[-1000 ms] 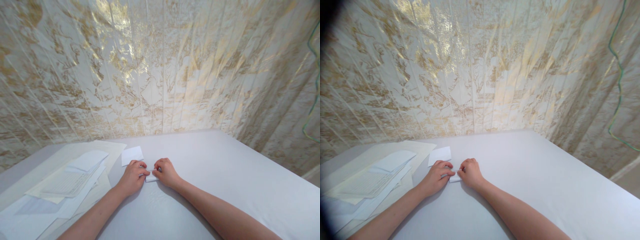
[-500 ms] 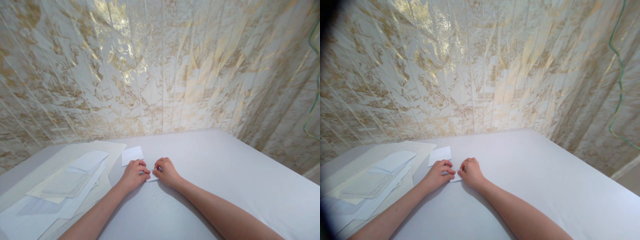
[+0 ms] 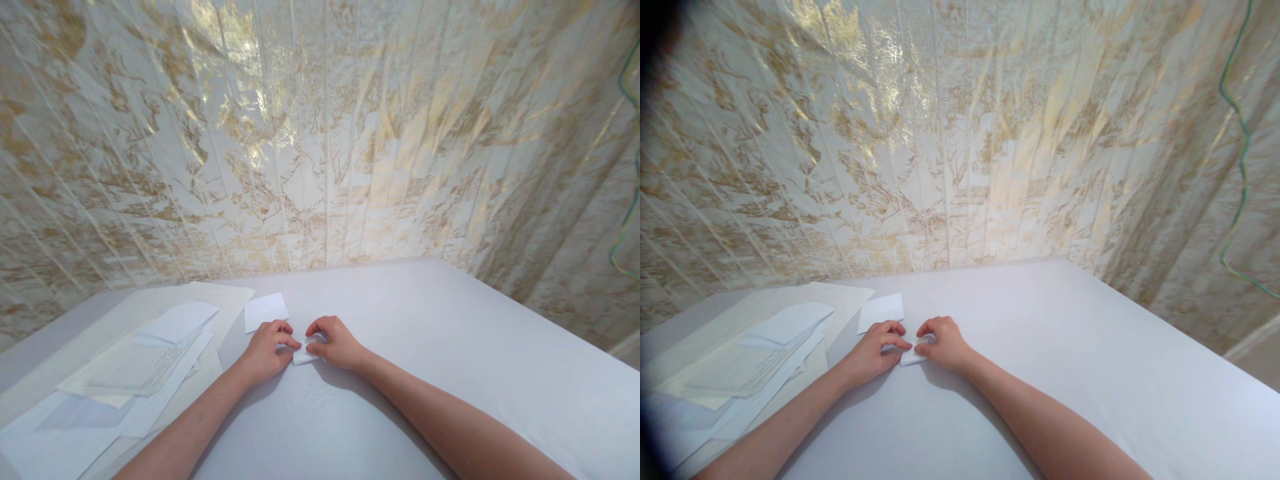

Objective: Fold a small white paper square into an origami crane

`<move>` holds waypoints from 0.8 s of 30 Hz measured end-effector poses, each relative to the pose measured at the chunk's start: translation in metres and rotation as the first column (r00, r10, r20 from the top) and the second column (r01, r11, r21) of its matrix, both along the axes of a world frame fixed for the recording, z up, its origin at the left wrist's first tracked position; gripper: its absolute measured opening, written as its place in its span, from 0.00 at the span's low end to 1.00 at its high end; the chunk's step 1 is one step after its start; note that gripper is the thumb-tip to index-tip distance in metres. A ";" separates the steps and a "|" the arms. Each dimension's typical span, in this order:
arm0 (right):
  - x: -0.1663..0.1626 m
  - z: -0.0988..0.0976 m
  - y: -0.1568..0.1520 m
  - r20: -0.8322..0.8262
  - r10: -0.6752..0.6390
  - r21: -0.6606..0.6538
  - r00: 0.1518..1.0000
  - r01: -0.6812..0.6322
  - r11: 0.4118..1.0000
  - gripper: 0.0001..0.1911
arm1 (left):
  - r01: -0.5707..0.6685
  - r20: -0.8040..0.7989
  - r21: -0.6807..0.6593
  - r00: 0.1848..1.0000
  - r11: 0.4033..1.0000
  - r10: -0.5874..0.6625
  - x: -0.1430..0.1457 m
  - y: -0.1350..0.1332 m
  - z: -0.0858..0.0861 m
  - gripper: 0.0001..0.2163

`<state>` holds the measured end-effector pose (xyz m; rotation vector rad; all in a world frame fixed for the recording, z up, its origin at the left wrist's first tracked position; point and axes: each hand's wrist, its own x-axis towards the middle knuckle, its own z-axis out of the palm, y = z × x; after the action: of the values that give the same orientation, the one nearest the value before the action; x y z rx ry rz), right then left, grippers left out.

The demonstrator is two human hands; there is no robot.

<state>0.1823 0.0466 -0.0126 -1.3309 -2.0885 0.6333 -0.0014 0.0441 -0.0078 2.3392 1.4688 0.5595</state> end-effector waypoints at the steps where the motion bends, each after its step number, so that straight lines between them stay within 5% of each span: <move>1: 0.000 0.000 0.000 0.006 0.028 0.009 1.000 -0.028 1.000 0.09 | 0.005 -0.008 -0.004 1.000 1.000 -0.005 -0.001 0.000 0.000 0.12; 8: 0.001 -0.003 0.001 0.035 0.109 0.103 0.993 -0.112 0.988 0.04 | -0.004 -0.032 -0.018 0.999 1.000 0.003 0.001 -0.002 0.006 0.12; 11: 0.002 -0.004 -0.002 0.057 0.152 0.139 0.987 -0.159 0.978 0.09 | 0.011 -0.035 -0.011 0.999 1.000 -0.011 -0.001 -0.002 0.005 0.11; 18: 0.003 -0.005 -0.010 0.113 0.343 0.336 0.933 -0.361 0.870 0.08 | 0.039 -0.053 0.029 0.998 0.999 -0.037 -0.004 0.001 -0.001 0.10; 24: 0.001 -0.008 -0.006 0.060 0.378 0.295 0.924 -0.378 0.877 0.07 | 0.043 -0.069 0.044 0.997 0.998 -0.040 -0.003 0.002 -0.001 0.09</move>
<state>0.1837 0.0409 -0.0206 -0.7570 -2.3553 0.4408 -0.0040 0.0457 -0.0089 2.4408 1.4470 0.5127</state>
